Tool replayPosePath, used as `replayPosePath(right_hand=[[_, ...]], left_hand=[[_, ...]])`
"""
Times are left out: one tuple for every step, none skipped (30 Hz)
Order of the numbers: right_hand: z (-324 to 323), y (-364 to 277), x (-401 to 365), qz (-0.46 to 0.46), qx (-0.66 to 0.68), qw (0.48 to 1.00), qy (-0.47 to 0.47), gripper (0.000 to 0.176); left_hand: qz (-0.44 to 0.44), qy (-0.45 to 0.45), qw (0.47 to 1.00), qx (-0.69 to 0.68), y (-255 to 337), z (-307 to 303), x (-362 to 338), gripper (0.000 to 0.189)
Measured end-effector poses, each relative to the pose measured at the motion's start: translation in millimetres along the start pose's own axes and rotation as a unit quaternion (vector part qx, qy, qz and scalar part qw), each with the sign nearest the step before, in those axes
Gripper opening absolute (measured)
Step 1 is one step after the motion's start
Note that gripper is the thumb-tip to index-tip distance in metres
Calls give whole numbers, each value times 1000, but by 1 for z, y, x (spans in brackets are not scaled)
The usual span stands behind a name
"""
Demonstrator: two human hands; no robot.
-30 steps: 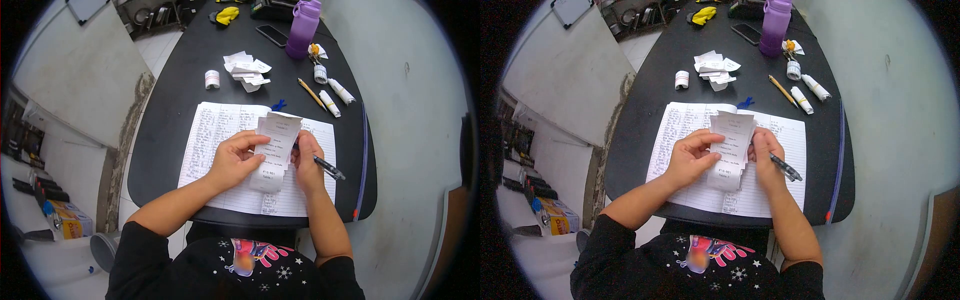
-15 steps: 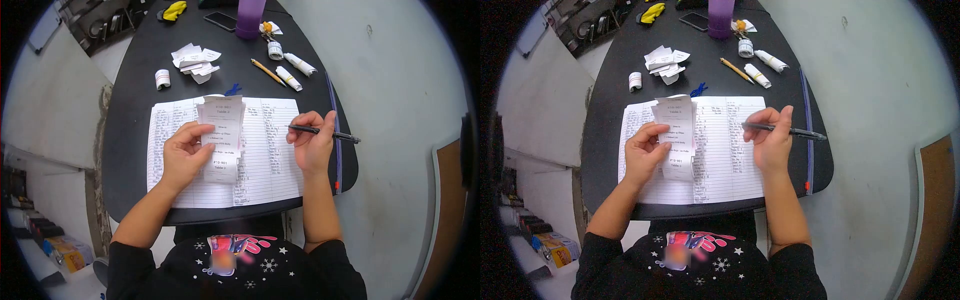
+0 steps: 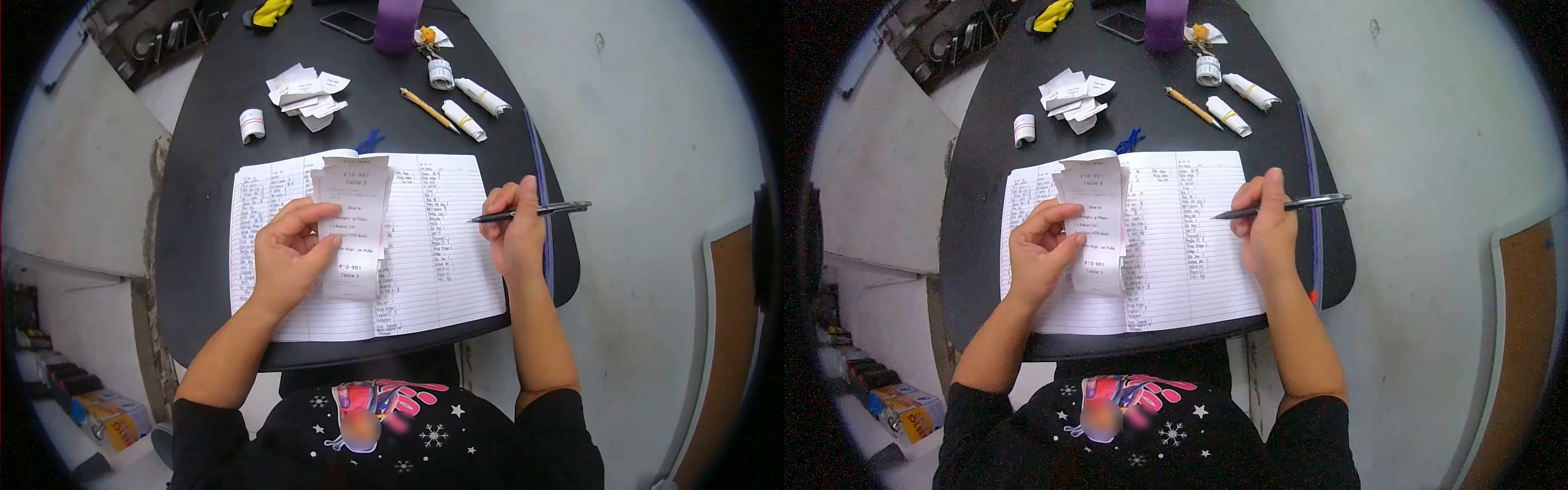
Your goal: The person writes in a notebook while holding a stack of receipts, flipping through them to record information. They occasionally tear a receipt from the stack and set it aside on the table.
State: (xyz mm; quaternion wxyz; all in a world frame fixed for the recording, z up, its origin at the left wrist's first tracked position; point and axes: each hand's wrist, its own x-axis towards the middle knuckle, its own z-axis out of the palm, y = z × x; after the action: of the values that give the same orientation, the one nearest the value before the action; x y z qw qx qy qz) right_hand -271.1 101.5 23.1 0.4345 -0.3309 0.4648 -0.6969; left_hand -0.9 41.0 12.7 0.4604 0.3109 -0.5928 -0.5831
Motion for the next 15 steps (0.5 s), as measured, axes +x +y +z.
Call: replayPosePath(right_hand=[[2, 1, 3, 9, -16, 1000, 8, 46], [5, 2, 5, 19, -32, 999, 16, 41], [7, 3, 8, 29, -48, 998, 24, 36], [8, 4, 10, 41, -57, 997, 25, 31], [8, 7, 12, 53, -67, 996, 25, 28], [8, 11, 14, 67, -78, 994, 26, 26], [4, 16, 17, 62, -68, 996, 17, 25], [0, 20, 18, 61, -90, 994, 11, 25], [-3, 23, 20, 60, -113, 992, 6, 25], [-6, 24, 20, 60, -135, 989, 1, 26], [-7, 23, 20, 60, -152, 987, 2, 26], [-7, 22, 18, 60, -169, 984, 4, 27], [-8, 22, 17, 61, -186, 981, 5, 27], [-9, 24, 17, 55, -202, 978, 8, 28], [-11, 26, 16, 50, -218, 975, 11, 29]], left_hand=[[1, 1, 1000, -4, 0, 0, 0, 31], [-9, 3, 1000, 3, 0, -1, 0, 32], [-18, 4, 1000, 11, 1, -2, -1, 33], [-28, 5, 999, 18, 1, -2, -1, 34], [-25, 4, 999, 19, 1, -2, -1, 34], [-22, 3, 1000, 20, 0, -3, -1, 33], [-19, 3, 1000, 21, 0, -3, -2, 33], [-17, 3, 1000, 18, -1, -4, -1, 33], [-16, 2, 1000, 15, -1, -4, -1, 32], [-14, 2, 1000, 12, -1, -4, -1, 31], [-18, 1, 1000, 14, -1, -3, -1, 31], [-21, 0, 1000, 17, 0, -2, -1, 31], [-24, 0, 1000, 19, 0, -2, 0, 31], [-25, -1, 999, 20, -1, -2, -1, 31], [-26, -2, 999, 20, -2, -2, -1, 31]])
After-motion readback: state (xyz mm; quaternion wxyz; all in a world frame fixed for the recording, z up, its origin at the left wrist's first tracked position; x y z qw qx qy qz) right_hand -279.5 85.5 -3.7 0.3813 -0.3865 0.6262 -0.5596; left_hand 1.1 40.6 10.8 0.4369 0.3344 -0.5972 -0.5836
